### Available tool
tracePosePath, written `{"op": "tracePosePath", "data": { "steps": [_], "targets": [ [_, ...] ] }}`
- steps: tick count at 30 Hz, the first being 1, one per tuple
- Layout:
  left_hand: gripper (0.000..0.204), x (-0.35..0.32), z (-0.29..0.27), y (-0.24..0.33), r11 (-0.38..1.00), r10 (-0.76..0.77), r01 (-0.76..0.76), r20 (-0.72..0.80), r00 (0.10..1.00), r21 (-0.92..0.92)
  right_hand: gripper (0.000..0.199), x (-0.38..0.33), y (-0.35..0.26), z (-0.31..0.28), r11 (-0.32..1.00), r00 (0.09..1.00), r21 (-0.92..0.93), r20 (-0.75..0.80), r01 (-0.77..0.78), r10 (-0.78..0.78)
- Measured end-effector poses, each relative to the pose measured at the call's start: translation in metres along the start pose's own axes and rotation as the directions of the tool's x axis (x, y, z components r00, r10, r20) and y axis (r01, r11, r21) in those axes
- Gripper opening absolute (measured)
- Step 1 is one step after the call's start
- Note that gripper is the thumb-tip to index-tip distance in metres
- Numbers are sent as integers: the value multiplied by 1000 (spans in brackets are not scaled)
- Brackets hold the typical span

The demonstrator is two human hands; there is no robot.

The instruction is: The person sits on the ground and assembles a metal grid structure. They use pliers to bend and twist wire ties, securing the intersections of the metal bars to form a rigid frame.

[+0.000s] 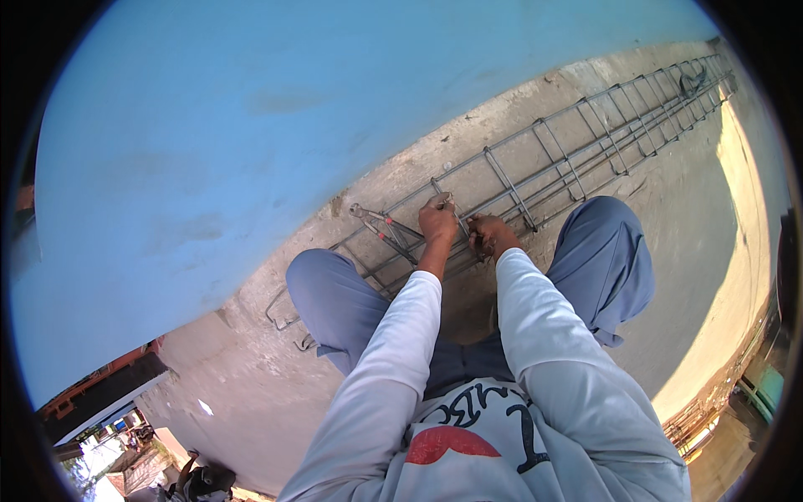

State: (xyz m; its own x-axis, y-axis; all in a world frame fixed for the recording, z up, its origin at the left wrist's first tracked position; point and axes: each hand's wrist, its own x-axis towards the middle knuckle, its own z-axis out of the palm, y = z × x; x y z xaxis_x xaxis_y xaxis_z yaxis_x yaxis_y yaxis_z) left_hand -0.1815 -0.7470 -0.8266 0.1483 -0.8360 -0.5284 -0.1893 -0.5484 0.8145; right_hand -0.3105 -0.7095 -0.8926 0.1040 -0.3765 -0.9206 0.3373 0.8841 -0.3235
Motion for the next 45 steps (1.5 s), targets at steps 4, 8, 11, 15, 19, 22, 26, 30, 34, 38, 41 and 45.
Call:
{"op": "tracePosePath", "data": {
  "steps": [4, 8, 11, 15, 19, 22, 26, 30, 34, 38, 41, 45],
  "targets": [
    [28, -2, 7, -7, 985, -129, 140, 107, 986, -102, 3, -13, -3, 1, 996, 998, -91, -53, -26, 22],
    [25, 15, -13, -23, 906, 311, -303, 22, 950, 296, 8, -13, -3, 25, 986, 989, -153, -118, 73, -92],
    [20, -1, -24, -27, 768, 486, -460, 62, 872, 445, 15, -10, 6, 29, 977, 977, -200, -182, 74, -111],
    [16, -23, -20, -4, 790, 496, -514, 144, 856, 334, 13, 20, 4, -1, 445, 893, -881, -63, 160, -445],
    [16, -31, -34, -3, 747, 532, -570, 207, 821, 342, 19, 17, 3, 5, 738, 949, -646, -66, 194, -307],
    [12, -42, -39, -6, 680, 554, -629, 300, 777, 376, 25, 6, -4, -1, 995, 994, -9, -47, 99, -100],
    [13, -37, -55, -12, 546, 567, -744, 484, 667, 386, 37, -21, -14, 11, 950, 975, -300, -170, 84, -140],
    [17, -33, -80, -20, 479, 597, -772, 490, 635, 417, 40, -50, -19, 36, 794, 956, -604, -194, 61, -221],
    [23, -28, -59, 11, 563, 412, -645, 500, 761, 517, 47, -14, 2, -9, 529, 737, -764, -106, 370, -668],
    [27, -20, -70, -17, 500, 325, -583, 486, 811, 640, 45, -41, 9, 37, 355, 672, -886, -70, 298, -738],
    [22, -17, -62, -20, 464, 306, -591, 506, 806, 660, 41, -44, 9, 37, 354, 662, -904, -114, 241, -740],
    [19, -17, -51, -16, 410, 331, -605, 507, 796, 683, 42, -43, 1, 35, 288, 677, -942, -100, 172, -730]
  ]
}}
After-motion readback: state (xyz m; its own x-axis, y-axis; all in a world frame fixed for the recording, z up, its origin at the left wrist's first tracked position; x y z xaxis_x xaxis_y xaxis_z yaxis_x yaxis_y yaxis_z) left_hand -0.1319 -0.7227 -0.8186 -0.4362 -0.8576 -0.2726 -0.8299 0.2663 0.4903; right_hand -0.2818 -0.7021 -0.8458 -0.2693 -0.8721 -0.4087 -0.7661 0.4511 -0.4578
